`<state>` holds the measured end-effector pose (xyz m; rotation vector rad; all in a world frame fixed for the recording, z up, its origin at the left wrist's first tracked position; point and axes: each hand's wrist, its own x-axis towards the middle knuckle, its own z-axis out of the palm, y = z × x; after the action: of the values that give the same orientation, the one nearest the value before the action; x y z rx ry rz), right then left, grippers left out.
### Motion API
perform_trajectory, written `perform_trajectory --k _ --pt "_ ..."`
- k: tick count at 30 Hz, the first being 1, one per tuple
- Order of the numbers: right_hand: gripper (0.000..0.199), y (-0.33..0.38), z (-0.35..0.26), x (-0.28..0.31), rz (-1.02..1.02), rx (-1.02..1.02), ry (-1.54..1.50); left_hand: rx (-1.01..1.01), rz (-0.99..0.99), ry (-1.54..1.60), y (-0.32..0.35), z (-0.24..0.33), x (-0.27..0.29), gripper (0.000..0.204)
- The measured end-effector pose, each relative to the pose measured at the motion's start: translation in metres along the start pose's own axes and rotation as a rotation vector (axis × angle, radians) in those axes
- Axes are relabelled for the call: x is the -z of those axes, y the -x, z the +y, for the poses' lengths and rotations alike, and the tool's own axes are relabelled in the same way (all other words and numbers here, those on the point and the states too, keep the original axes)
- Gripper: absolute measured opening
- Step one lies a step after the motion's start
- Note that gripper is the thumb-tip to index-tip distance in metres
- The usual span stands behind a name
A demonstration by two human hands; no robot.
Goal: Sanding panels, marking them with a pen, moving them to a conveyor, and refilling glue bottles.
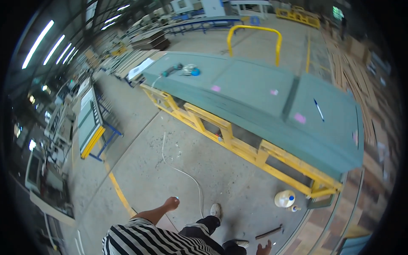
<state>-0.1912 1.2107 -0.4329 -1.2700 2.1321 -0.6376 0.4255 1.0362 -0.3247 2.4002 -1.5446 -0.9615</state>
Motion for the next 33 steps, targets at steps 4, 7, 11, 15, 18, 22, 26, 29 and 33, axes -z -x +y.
perform_trajectory --k 4,7,11,15,18,22,26,29,33 --pt "0.05 -0.09 0.002 0.056 -0.226 -0.806 -0.423 0.176 0.043 0.026 0.02 -0.017 0.051 0.028" --pt "0.031 -0.144 0.007 0.059 -0.403 -0.605 -0.39 0.043 0.261 0.098 0.035 -0.071 0.044 0.03" --pt "0.011 -0.153 -0.059 -0.002 -0.589 -0.44 -0.376 0.313 0.45 0.731 0.111 -0.033 0.062 0.027" --pt "0.036 -0.164 -0.258 0.003 -0.328 -0.064 -0.335 0.437 0.481 0.796 0.208 -0.048 0.015 0.026" --pt "0.041 -0.195 -0.295 0.01 -0.427 -0.096 -0.446 0.659 0.414 0.744 0.276 -0.063 -0.043 0.025" --pt "0.033 -0.187 -0.34 0.008 -0.515 -0.191 -0.449 0.233 0.085 -0.092 0.359 -0.097 -0.129 0.025" --pt "0.034 -0.167 -0.379 0.0 -0.612 -0.168 -0.464 0.737 -0.036 0.23 0.339 -0.093 -0.167 0.021" --pt "0.034 -0.17 -0.404 -0.017 -0.645 -0.135 -0.465 -0.072 0.071 -0.12 0.297 -0.105 -0.13 0.017" --pt "0.033 -0.192 -0.442 -0.036 -0.696 0.005 -0.347 0.312 0.253 0.444 0.168 -0.074 -0.057 0.029"
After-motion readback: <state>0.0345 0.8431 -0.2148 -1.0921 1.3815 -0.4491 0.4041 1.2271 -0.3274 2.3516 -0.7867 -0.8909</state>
